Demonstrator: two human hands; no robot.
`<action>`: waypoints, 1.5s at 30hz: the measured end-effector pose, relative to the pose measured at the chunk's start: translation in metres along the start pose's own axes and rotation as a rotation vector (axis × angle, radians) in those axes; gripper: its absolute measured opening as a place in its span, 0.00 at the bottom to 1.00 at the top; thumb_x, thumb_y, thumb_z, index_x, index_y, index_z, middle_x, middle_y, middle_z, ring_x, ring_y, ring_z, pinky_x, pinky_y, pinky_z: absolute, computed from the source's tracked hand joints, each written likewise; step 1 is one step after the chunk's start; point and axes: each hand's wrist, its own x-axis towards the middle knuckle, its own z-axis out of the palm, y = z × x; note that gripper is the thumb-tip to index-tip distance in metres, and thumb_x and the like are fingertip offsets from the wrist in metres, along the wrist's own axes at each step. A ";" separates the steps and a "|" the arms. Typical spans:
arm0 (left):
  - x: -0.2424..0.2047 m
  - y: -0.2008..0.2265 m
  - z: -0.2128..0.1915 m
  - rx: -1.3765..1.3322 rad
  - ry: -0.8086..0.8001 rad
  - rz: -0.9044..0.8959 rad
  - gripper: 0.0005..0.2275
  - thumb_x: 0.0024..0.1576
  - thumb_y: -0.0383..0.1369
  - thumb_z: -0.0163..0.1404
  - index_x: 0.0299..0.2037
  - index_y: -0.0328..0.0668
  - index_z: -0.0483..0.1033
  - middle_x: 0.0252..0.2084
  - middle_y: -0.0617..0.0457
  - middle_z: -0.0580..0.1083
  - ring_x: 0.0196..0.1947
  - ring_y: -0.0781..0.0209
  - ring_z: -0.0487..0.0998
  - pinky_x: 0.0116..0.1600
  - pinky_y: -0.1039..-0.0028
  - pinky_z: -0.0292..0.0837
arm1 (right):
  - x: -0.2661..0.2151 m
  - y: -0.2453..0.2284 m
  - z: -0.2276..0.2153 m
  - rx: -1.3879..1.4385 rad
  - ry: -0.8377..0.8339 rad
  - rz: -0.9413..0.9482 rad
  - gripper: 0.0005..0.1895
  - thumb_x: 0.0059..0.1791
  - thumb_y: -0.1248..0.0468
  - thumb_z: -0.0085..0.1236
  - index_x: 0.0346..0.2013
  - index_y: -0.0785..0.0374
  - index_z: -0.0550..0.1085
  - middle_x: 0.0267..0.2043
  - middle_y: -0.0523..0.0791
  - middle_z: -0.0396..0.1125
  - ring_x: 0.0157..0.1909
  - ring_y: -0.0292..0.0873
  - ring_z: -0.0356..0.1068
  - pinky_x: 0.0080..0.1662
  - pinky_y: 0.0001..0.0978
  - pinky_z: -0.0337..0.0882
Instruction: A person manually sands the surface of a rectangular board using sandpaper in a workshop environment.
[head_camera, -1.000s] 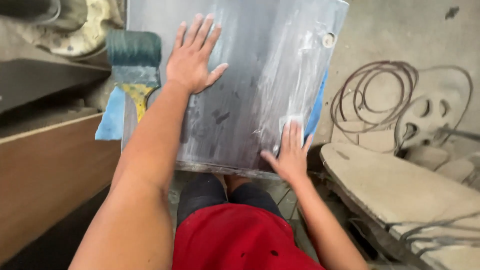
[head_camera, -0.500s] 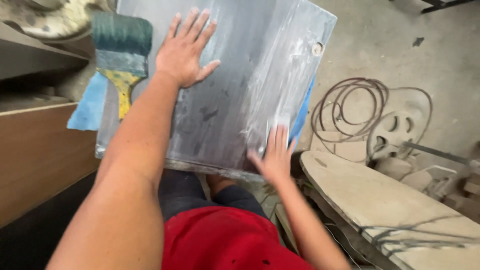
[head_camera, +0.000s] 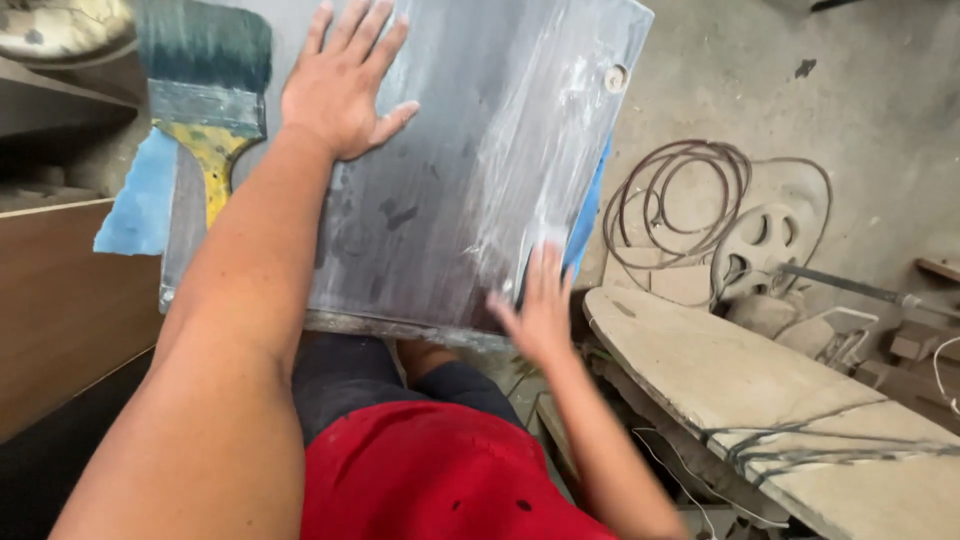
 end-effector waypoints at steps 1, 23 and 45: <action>-0.001 0.001 0.001 -0.008 -0.003 -0.008 0.38 0.65 0.58 0.32 0.80 0.41 0.47 0.81 0.43 0.45 0.80 0.46 0.39 0.78 0.48 0.30 | 0.022 0.010 -0.004 -0.026 0.079 -0.012 0.56 0.53 0.33 0.41 0.78 0.67 0.34 0.82 0.56 0.24 0.83 0.55 0.23 0.75 0.59 0.27; 0.000 0.006 -0.014 -0.073 -0.040 -0.029 0.38 0.66 0.58 0.32 0.80 0.39 0.46 0.81 0.40 0.44 0.80 0.46 0.37 0.78 0.48 0.23 | -0.019 0.000 0.028 -0.047 0.143 -0.007 0.57 0.51 0.33 0.51 0.78 0.66 0.40 0.82 0.55 0.31 0.83 0.56 0.28 0.73 0.68 0.31; 0.000 0.006 -0.017 -0.070 0.026 0.014 0.38 0.67 0.55 0.37 0.80 0.30 0.54 0.80 0.33 0.50 0.78 0.37 0.44 0.75 0.43 0.28 | 0.076 -0.023 -0.071 -0.095 -0.172 0.207 0.60 0.48 0.23 0.26 0.77 0.62 0.29 0.82 0.49 0.16 0.81 0.48 0.15 0.74 0.57 0.16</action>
